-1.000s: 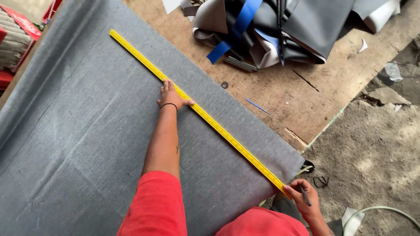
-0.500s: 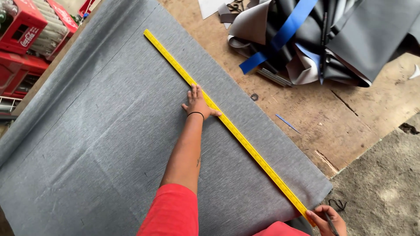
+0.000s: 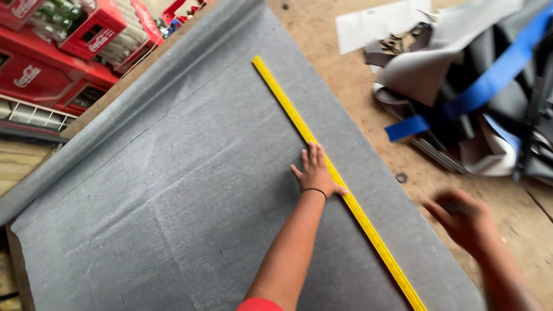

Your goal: The person measures a large piece of gray fabric laid out on a wooden table using a yellow ruler and a pen. They repeatedly align the ruler along the fabric's edges and draw straight lines to mark measurements.

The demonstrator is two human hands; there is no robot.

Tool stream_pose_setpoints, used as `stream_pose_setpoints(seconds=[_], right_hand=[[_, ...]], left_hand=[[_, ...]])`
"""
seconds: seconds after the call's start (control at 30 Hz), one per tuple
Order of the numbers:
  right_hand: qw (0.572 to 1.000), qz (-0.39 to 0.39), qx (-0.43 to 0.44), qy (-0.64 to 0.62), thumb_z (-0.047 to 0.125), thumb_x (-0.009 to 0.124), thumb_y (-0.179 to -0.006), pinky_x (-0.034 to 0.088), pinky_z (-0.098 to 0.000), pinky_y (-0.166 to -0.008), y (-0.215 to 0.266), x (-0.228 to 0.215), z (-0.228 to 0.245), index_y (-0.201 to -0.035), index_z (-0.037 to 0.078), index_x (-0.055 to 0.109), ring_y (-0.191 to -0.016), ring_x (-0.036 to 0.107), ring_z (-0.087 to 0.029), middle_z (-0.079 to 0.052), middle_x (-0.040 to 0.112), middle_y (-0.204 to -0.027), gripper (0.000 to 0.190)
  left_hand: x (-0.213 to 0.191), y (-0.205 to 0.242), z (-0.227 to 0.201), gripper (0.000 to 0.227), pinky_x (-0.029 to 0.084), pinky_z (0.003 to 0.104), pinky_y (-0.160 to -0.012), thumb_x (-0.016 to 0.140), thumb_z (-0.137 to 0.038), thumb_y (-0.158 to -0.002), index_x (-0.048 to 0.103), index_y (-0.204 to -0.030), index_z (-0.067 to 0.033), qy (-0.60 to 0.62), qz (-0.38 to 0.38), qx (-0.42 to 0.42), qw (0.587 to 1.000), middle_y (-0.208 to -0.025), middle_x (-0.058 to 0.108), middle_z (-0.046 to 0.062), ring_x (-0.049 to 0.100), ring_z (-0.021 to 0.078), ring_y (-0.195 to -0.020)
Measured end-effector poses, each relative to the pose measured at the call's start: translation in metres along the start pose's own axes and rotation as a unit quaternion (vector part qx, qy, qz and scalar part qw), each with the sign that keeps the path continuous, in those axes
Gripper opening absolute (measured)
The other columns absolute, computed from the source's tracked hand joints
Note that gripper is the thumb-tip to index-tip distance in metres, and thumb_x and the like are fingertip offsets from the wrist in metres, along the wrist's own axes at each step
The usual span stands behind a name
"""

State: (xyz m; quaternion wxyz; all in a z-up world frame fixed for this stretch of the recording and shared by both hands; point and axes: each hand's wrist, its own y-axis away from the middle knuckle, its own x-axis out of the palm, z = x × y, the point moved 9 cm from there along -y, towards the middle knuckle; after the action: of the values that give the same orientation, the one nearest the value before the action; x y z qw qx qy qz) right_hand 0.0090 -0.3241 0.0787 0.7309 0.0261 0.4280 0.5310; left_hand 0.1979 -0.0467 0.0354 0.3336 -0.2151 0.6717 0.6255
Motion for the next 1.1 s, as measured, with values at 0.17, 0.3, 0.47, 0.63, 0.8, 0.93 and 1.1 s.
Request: stream_pose_setpoints(seconds=[0.17, 0.3, 0.47, 0.63, 0.8, 0.93, 1.1], right_hand=[[0.950, -0.033, -0.302, -0.073, 0.027, 0.076, -0.101, 0.054, -0.0425, -0.093, -0.144, 0.109, 0.221, -0.120, 0.017, 0.076, -0.108, 0.071, -0.028, -0.007, 0.077, -0.108, 0.022], [0.950, 0.012, -0.270, -0.160, 0.027, 0.071, -0.098, 0.055, -0.0446, -0.099, -0.241, 0.186, 0.300, -0.120, 0.013, 0.073, -0.116, 0.068, -0.030, -0.011, 0.074, -0.116, 0.027], [0.932, -0.052, -0.319, -0.164, 0.019, 0.074, -0.088, 0.059, -0.0240, -0.080, -0.298, 0.218, 0.366, -0.106, 0.018, 0.079, -0.089, 0.075, -0.009, 0.000, 0.080, -0.096, 0.019], [0.938, -0.040, -0.321, -0.126, 0.024, 0.070, -0.087, 0.055, -0.0251, -0.081, -0.325, 0.248, 0.387, -0.108, 0.023, 0.080, -0.088, 0.072, -0.008, 0.004, 0.079, -0.098, 0.023], [0.933, -0.036, -0.348, -0.090, 0.024, 0.067, -0.088, 0.054, -0.0302, -0.085, -0.319, 0.257, 0.410, -0.110, 0.020, 0.079, -0.093, 0.074, -0.013, 0.001, 0.080, -0.102, 0.026], [0.945, -0.012, -0.318, -0.076, 0.024, 0.069, -0.090, 0.056, -0.0289, -0.085, -0.319, 0.250, 0.401, -0.109, 0.019, 0.079, -0.096, 0.073, -0.013, 0.002, 0.079, -0.106, 0.022], [0.941, -0.010, -0.336, -0.044, 0.026, 0.070, -0.089, 0.056, -0.0315, -0.083, -0.298, 0.235, 0.367, -0.106, 0.018, 0.080, -0.095, 0.073, -0.016, 0.001, 0.079, -0.102, 0.022]], left_hand=[[-0.005, 0.007, -0.001, 0.144, 0.009, 0.076, -0.118, 0.087, -0.058, -0.058, 0.000, -0.164, -0.0117, 0.079, -0.019, 0.043, 0.996, -0.173, -0.009, 0.007, -0.003, 0.0309, -0.160], [-0.002, 0.003, 0.001, 0.142, 0.013, 0.076, -0.117, 0.087, -0.052, -0.057, 0.002, -0.163, -0.0101, 0.126, -0.030, 0.049, 0.990, -0.173, -0.007, 0.009, 0.000, 0.0336, -0.160], [0.004, 0.000, 0.002, 0.148, 0.005, 0.073, -0.117, 0.088, -0.052, -0.062, -0.014, -0.163, -0.0130, 0.142, -0.006, 0.062, 0.988, -0.174, -0.018, 0.001, -0.013, 0.0299, -0.159], [-0.002, 0.003, 0.003, 0.146, 0.001, 0.072, -0.118, 0.083, -0.050, -0.060, -0.013, -0.163, -0.0123, 0.156, 0.008, 0.067, 0.986, -0.174, -0.019, 0.002, -0.015, 0.0300, -0.159], [-0.002, 0.002, 0.005, 0.145, -0.002, 0.071, -0.118, 0.082, -0.044, -0.056, -0.011, -0.163, -0.0118, 0.186, 0.004, 0.066, 0.980, -0.174, -0.018, 0.001, -0.015, 0.0296, -0.159], [0.002, 0.001, 0.004, 0.147, -0.005, 0.072, -0.118, 0.081, -0.044, -0.054, -0.011, -0.163, -0.0112, 0.190, 0.007, 0.078, 0.979, -0.174, -0.019, 0.002, -0.017, 0.0299, -0.159], [-0.004, 0.007, 0.005, 0.145, 0.001, 0.073, -0.118, 0.080, -0.050, -0.059, -0.014, -0.163, -0.0121, 0.161, 0.014, 0.075, 0.984, -0.173, -0.020, 0.002, -0.014, 0.0298, -0.159]])
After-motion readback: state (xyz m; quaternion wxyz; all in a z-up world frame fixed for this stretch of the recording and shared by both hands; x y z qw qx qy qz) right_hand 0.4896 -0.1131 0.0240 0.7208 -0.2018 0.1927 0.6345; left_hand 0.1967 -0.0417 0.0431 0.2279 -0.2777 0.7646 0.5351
